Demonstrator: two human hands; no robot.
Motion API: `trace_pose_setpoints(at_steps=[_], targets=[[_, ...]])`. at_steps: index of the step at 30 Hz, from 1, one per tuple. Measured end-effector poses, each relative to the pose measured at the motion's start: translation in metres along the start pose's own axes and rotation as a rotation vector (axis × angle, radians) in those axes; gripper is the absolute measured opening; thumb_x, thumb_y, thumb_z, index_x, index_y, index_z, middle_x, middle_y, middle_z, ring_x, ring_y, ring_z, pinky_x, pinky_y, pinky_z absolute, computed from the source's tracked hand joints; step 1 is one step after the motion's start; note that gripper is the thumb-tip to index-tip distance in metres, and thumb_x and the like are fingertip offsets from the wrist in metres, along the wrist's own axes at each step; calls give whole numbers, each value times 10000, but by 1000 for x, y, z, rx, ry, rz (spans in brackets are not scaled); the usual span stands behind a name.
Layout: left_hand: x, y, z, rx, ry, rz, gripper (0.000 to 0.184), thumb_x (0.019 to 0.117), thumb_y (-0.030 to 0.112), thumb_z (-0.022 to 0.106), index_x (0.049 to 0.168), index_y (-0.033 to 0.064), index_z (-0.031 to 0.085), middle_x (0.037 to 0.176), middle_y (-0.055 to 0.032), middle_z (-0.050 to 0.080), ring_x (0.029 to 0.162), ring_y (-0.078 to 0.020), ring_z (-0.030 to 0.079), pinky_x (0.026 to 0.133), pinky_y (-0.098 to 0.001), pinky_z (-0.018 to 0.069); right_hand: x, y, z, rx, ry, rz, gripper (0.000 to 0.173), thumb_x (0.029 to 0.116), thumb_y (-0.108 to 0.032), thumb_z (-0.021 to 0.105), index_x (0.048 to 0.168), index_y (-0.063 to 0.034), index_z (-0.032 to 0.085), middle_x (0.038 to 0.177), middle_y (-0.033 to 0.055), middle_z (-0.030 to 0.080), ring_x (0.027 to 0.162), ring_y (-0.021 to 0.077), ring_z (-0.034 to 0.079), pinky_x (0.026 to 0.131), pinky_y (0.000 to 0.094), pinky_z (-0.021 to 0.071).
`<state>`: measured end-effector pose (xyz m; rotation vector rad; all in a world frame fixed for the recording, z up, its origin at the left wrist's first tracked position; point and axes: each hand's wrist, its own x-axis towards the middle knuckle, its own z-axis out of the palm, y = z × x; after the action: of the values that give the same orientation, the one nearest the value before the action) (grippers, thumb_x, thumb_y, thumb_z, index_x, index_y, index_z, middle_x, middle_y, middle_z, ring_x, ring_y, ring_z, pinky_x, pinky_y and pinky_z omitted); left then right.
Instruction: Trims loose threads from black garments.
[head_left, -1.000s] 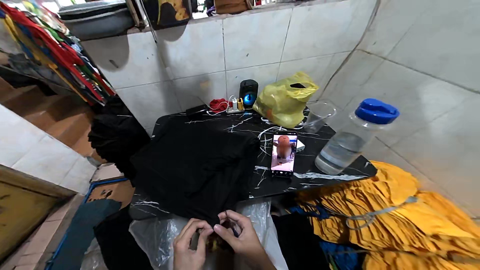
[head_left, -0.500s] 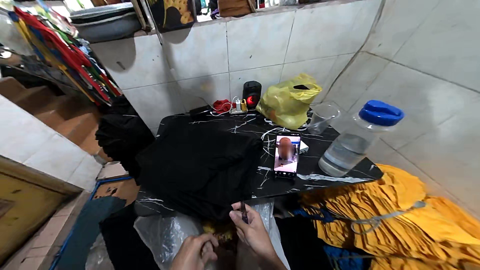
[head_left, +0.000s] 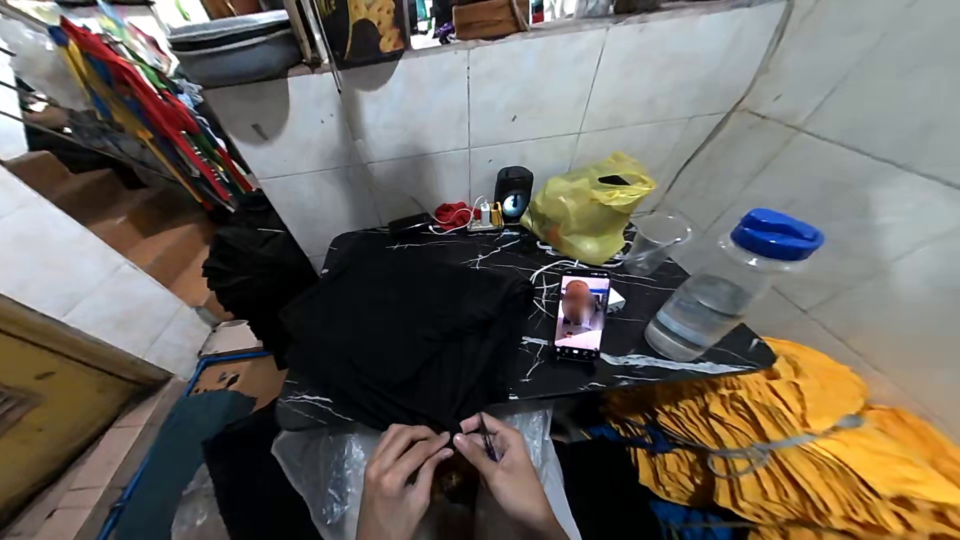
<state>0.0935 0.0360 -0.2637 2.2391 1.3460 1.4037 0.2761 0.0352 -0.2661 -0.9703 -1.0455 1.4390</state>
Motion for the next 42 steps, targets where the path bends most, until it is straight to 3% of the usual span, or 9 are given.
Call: trace_pose_setpoints(at_steps=[3,5,12,16,27,30,33,37,42], targets=[[-4,-1,2,-89,-19,-35,78,926,181,748,939,132,807,983,17,757,963,-78,706,883,-244,594,0,2,-2,-149,-12,-79,105,964,-103,681,1015,-11,690,851,29,692,753,80,654,701,241,565],[-4,3,0,-160,-26,-109,62,925,131,737,921,83,776,965,4,766,929,-67,727,866,-241,616,0,4,-4,-243,-27,-112,127,969,-137,683,1022,-23,698,896,31,698,806,72,663,744,245,571],[-10,1,2,-226,-50,-181,210,871,200,813,1029,65,783,1020,-23,751,921,-81,710,842,-242,612,-1,6,-3,-312,-51,-117,158,989,-167,668,1071,-35,696,902,28,706,813,68,663,752,255,561],[-14,1,5,-260,25,-217,83,837,86,816,920,79,815,948,-21,762,902,-94,728,821,-242,624,-2,9,-3,-386,-70,-128,171,986,-193,680,1081,-53,703,896,26,717,802,74,674,748,273,565],[-16,10,13,-280,26,-140,58,969,91,647,948,55,687,1052,-51,675,981,-102,676,844,-229,601,-3,12,0,-475,-6,-276,173,951,-178,708,1058,-43,723,996,60,717,913,105,680,838,285,577],[-18,11,13,-399,40,-183,56,958,32,636,966,51,688,1035,-56,697,921,-136,700,784,-267,624,-6,10,-2,-621,60,-382,225,934,-253,740,1076,-78,730,1035,39,701,896,93,677,786,274,594],[-18,9,7,-385,71,-205,46,990,75,622,990,63,667,1058,-44,712,980,-130,702,838,-267,611,-10,1,-8,-894,133,-512,377,968,-458,681,1107,-110,724,948,23,690,723,80,647,584,271,556],[-17,10,2,-325,64,-177,47,990,103,640,991,66,669,1099,-55,716,1016,-127,708,857,-272,621,-14,-6,-14,-1146,33,-620,335,1002,-432,621,1061,-119,727,850,20,714,716,146,702,580,336,582],[-17,15,4,-288,38,-163,34,959,52,652,951,37,681,1106,-87,715,1028,-143,711,874,-281,624,-12,-2,-8,-1233,40,-697,326,1055,-403,531,1028,-135,714,768,-2,668,645,136,672,537,316,558]])
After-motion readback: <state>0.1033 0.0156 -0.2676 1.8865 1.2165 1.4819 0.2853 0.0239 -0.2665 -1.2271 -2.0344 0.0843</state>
